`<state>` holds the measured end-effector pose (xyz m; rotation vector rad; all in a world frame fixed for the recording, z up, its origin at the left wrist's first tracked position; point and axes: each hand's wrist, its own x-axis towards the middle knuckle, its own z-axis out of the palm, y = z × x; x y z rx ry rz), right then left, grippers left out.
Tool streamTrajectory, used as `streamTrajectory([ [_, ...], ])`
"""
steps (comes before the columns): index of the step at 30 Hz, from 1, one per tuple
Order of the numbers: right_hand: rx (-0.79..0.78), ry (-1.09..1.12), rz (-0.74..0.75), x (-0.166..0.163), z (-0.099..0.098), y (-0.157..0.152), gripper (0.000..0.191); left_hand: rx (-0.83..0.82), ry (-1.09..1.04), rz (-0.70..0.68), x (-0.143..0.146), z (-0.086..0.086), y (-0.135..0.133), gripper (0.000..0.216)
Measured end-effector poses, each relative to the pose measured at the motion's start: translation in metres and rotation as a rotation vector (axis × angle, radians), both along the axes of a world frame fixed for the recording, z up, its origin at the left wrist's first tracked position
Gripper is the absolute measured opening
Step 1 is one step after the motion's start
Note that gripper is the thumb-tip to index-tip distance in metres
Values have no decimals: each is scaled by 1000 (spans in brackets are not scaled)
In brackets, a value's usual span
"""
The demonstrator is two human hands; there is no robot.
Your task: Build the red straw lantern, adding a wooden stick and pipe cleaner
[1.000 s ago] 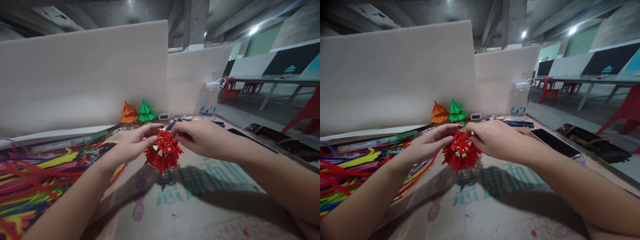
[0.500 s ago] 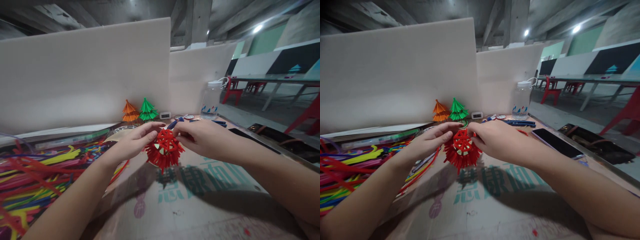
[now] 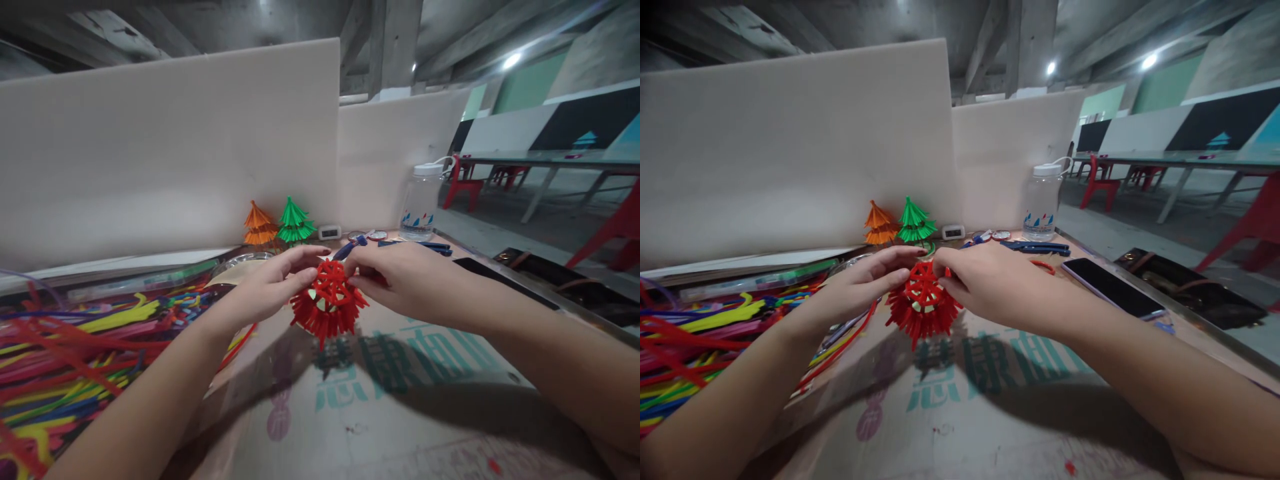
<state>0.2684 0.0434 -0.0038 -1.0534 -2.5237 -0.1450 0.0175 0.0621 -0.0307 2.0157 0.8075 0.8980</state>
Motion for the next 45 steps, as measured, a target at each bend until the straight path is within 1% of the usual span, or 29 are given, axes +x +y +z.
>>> streamTrajectory([
  [4, 8, 20, -34, 5, 4, 0, 12, -2, 2, 8, -1, 0, 0, 42],
  [10, -36, -41, -34, 3, 3, 0, 21, -9, 13, 20, -3, -1, -1, 43],
  [18, -2, -73, -41, 1, 1, -2, 22, -11, 28, 38, -2, 0, 0, 44],
  [24, -45, -110, -53, 1, 2, -2, 27, -8, 25, 43, -3, -1, 2, 45],
  [30, -77, -65, -33, 3, 0, 2, 23, -29, -8, 19, -2, -2, 1, 42],
  [34, -92, 12, -26, 3, 2, 0, 15, -22, -56, 38, -1, -2, 2, 30],
  [36, -87, 21, -19, 1, 3, -2, 15, 4, -30, 60, -1, 0, 2, 24],
  [39, -65, 10, -9, -1, 3, -3, 16, 46, 63, 70, -2, 4, 0, 21],
  [43, -70, -3, 16, 0, 1, -1, 15, 133, 186, 85, -3, 10, -5, 27],
  [45, -72, -20, 7, 1, 0, 0, 15, 179, 205, 92, -2, 10, -6, 32],
])
